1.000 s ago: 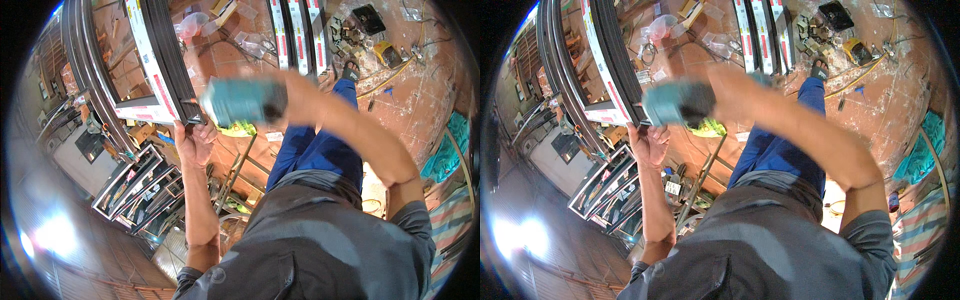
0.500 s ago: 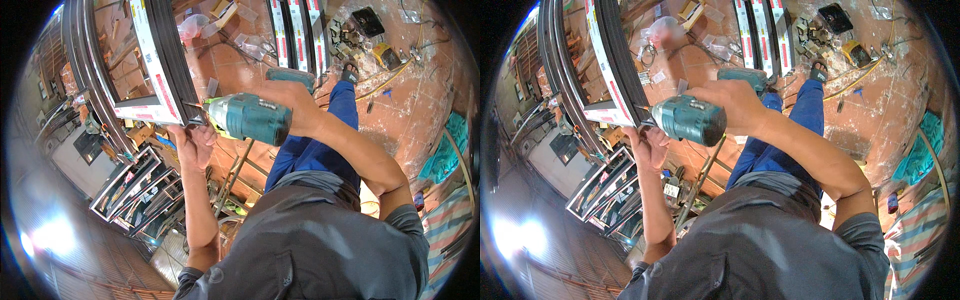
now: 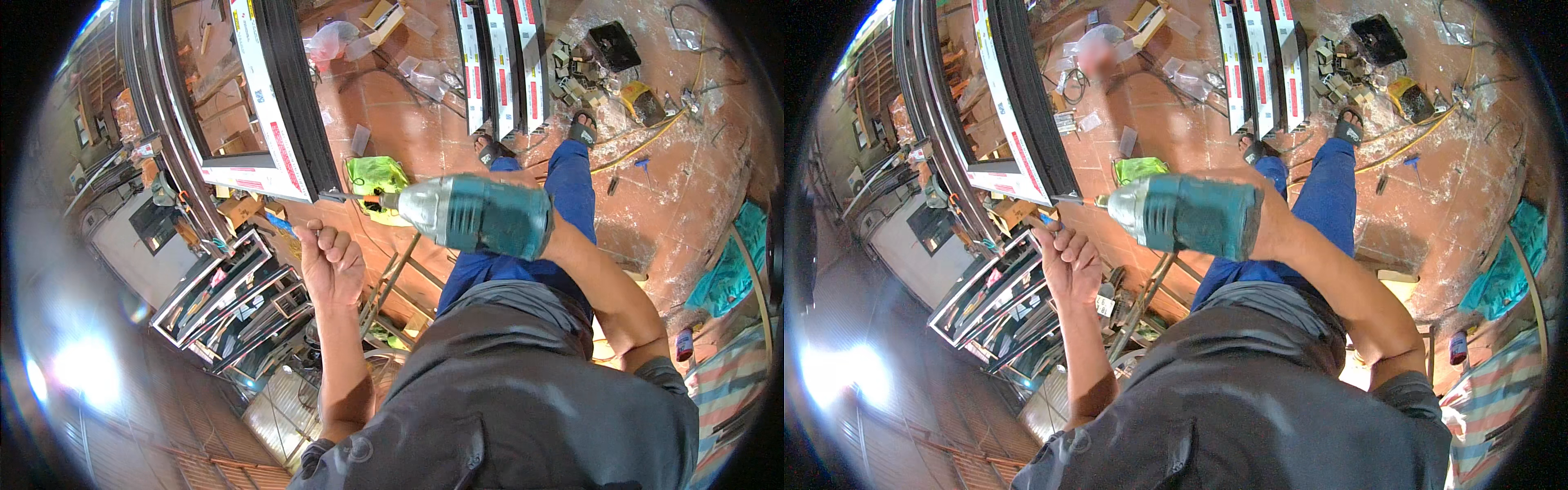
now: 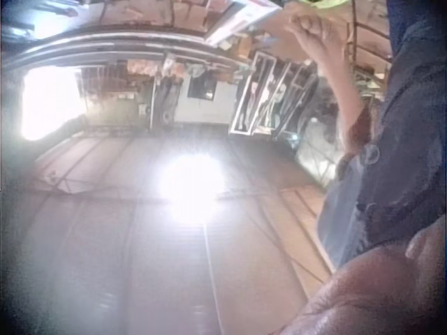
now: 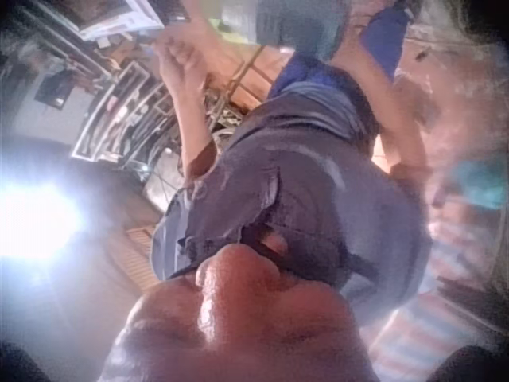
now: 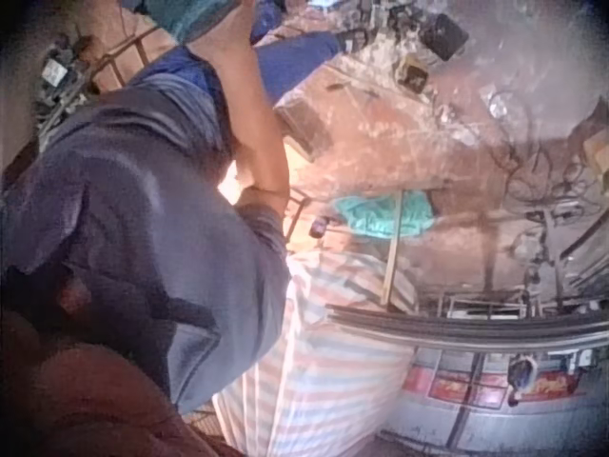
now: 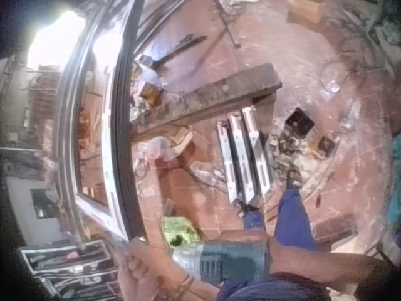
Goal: The person assembles metal frame components by aligning and securing them with a power drill. They handle multiple frame pieces, positioning them together and drilling to fasten the joints.
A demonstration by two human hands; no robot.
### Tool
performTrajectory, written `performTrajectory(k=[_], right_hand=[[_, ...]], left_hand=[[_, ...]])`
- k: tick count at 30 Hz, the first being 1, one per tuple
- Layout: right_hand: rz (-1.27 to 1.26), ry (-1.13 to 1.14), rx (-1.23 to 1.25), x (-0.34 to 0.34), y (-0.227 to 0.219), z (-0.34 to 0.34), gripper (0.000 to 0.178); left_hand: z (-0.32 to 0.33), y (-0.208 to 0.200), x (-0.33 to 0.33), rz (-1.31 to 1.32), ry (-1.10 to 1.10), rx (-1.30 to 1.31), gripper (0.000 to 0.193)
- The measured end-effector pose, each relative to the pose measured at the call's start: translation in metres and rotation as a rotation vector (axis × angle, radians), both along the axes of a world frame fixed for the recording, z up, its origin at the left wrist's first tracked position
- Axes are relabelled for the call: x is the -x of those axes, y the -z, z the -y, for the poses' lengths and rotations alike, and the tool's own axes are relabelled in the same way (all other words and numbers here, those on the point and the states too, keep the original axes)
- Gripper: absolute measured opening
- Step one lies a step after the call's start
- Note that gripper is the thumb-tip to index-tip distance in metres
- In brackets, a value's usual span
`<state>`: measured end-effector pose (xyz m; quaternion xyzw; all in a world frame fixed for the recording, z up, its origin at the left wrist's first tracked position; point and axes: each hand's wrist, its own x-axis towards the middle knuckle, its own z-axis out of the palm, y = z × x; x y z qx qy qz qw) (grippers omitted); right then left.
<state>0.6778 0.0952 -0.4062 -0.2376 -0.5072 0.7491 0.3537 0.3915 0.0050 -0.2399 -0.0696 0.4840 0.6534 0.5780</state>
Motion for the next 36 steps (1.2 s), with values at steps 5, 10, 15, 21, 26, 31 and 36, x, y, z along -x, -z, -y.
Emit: performTrajectory(k=[5, 10, 15, 21, 26, 31, 36], right_hand=[[-0.041, -0.108, 0.233, -0.004, -0.018, 0.003, 0.058], [0.020, -0.100, 0.007, -0.010, -0.022, -0.002, 0.061], [0.022, -0.039, -0.061, -0.009, -0.019, 0.000, 0.060], [0.015, -0.022, -0.038, -0.007, -0.025, 0.004, 0.059], [-0.034, -0.058, 0.043, -0.009, -0.025, 0.006, 0.057], [-0.060, -0.002, 0.115, -0.004, -0.019, 0.020, 0.055], [-0.060, -0.073, 0.132, -0.009, -0.022, 0.013, 0.055]], left_hand=[[-0.018, 0.005, -0.014, -0.093, -0.008, 0.056, 0.032], [-0.019, 0.007, -0.016, -0.144, -0.055, 0.091, 0.032], [-0.026, 0.008, -0.032, -0.202, -0.090, 0.083, 0.028], [-0.025, 0.011, -0.040, -0.239, -0.039, 0.066, 0.016], [-0.026, 0.006, -0.043, -0.404, 0.027, 0.085, 0.017], [-0.033, 0.007, -0.047, -0.336, -0.043, 0.052, 0.020], [-0.036, 0.003, -0.041, -0.589, 0.123, 0.154, 0.022]])
